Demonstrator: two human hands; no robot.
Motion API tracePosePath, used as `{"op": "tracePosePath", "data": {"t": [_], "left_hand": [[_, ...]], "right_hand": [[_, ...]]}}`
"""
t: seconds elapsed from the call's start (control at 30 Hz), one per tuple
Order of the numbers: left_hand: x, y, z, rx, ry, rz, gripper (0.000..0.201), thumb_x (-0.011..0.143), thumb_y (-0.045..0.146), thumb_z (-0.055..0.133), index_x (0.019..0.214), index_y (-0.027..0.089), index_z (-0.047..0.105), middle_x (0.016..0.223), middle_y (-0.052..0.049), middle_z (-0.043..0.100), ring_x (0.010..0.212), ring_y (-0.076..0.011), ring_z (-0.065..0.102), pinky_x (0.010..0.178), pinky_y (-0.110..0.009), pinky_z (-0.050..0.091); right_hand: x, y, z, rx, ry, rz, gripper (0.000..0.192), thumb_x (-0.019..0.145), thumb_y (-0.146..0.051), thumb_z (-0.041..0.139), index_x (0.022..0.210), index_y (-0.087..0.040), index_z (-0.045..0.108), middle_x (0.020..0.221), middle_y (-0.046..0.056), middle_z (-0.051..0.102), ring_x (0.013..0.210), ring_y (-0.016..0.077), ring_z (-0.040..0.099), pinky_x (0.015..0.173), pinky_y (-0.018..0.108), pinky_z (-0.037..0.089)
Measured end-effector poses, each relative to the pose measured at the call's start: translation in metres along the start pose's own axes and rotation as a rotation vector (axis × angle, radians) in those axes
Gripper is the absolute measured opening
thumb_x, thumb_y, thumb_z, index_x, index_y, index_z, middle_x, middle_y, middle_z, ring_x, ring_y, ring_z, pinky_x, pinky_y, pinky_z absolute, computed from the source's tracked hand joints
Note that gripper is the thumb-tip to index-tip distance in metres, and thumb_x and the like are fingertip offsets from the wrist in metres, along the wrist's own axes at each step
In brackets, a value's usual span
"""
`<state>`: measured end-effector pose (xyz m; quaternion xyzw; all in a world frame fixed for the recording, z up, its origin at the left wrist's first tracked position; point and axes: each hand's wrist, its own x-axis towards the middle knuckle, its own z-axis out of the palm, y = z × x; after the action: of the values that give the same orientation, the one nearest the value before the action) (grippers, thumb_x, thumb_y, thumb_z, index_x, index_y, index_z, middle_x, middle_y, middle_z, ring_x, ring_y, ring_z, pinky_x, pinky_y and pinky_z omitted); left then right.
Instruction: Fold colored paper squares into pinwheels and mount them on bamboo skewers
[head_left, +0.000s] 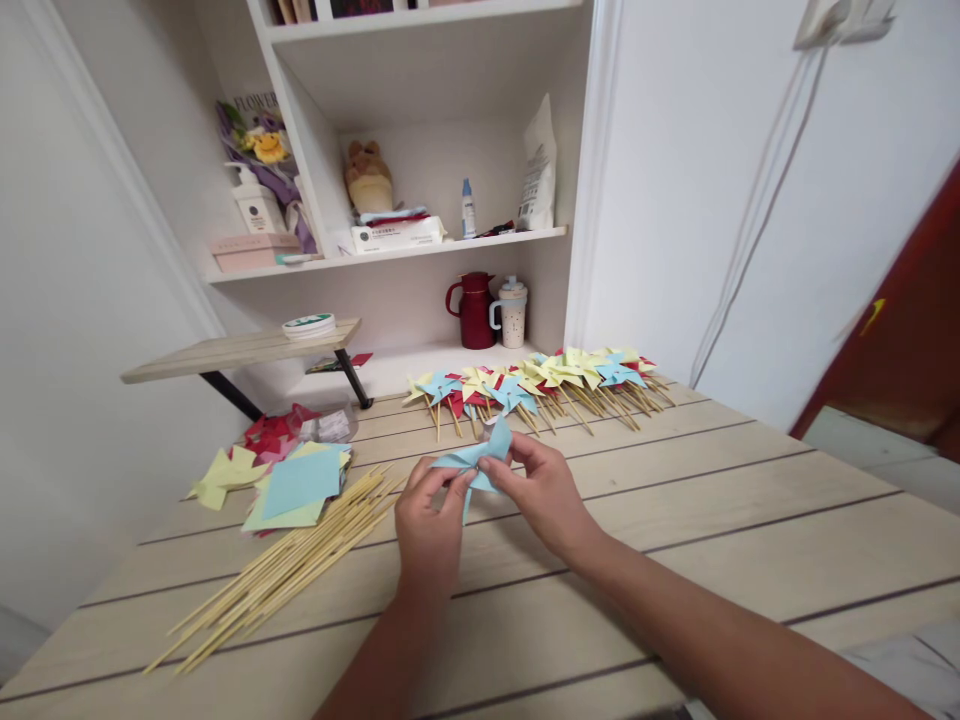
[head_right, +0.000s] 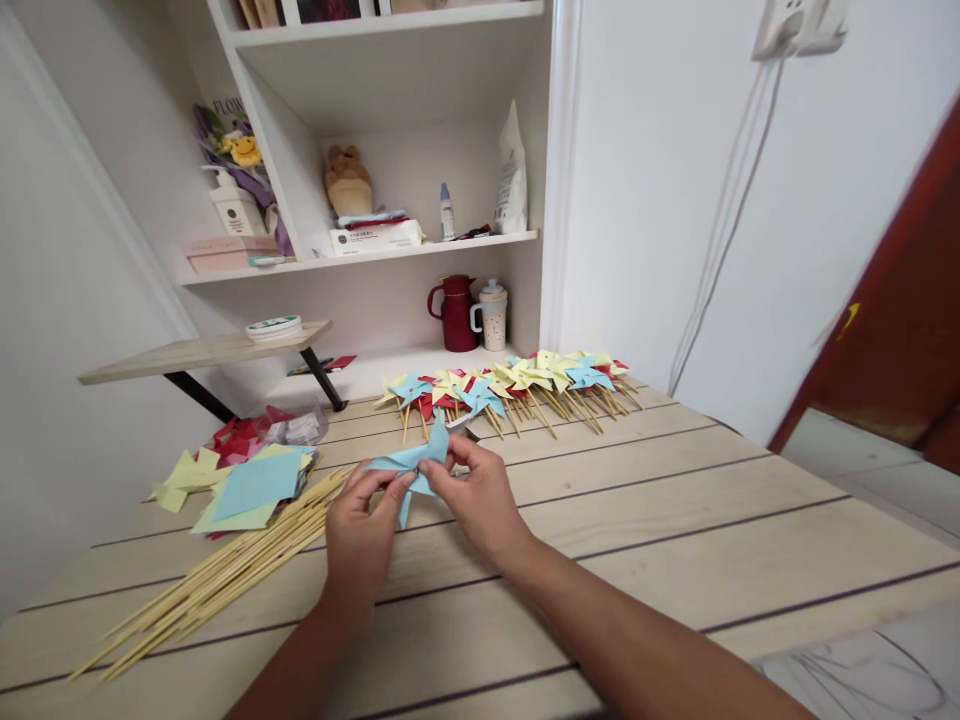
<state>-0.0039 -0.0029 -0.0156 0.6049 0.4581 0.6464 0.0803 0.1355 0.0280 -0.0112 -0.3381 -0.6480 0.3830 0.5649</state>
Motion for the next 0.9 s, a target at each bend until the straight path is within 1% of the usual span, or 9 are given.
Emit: {"op": "tracePosePath", "data": {"t": [0.23,0.4,0.67,0.9], "left_hand": [[-0.001,-0.002,0.001,0.016,-0.014,0.028,0.012,0.081,0.023,0.068,0.069,0.022,0.071,0.074,-0.001,0.065,0.071,-0.0159,0.062,0.068,-0.027,0.050],[0.000,-0.002,0.001,0.047,0.009,0.033,0.010,0.080,0.022,0.068,0.070,0.021,0.071,0.075,-0.001,0.066,0.072,-0.0162,0.062,0.069,-0.027,0.049],[0.001,-0.002,0.000,0.011,-0.008,-0.095,0.011,0.077,0.023,0.069,0.066,0.021,0.069,0.071,0.000,0.063,0.067,-0.0153,0.059,0.067,-0.026,0.048],[-0.001,-0.013,0.003,-0.080,-0.040,-0.235,0.012,0.078,0.025,0.068,0.067,0.019,0.067,0.071,0.001,0.059,0.069,-0.0144,0.056,0.067,-0.025,0.045]], "right_hand": [[0.001,0.000,0.000,0.001,0.004,-0.002,0.010,0.081,-0.029,0.064,0.077,-0.020,0.061,0.072,-0.001,0.055,0.070,0.0154,0.047,0.067,0.028,0.039],[0.000,0.001,0.000,0.019,-0.003,0.016,0.013,0.081,-0.030,0.065,0.074,-0.020,0.060,0.070,-0.002,0.053,0.068,0.0150,0.046,0.066,0.028,0.038],[0.000,0.006,-0.002,0.103,-0.058,0.034,0.012,0.080,-0.031,0.069,0.081,-0.019,0.067,0.076,0.000,0.060,0.073,0.0156,0.050,0.070,0.028,0.041],[0.001,0.011,-0.004,0.167,-0.108,0.059,0.014,0.079,-0.032,0.071,0.084,-0.020,0.070,0.080,0.000,0.064,0.074,0.0157,0.053,0.072,0.029,0.042]]}}
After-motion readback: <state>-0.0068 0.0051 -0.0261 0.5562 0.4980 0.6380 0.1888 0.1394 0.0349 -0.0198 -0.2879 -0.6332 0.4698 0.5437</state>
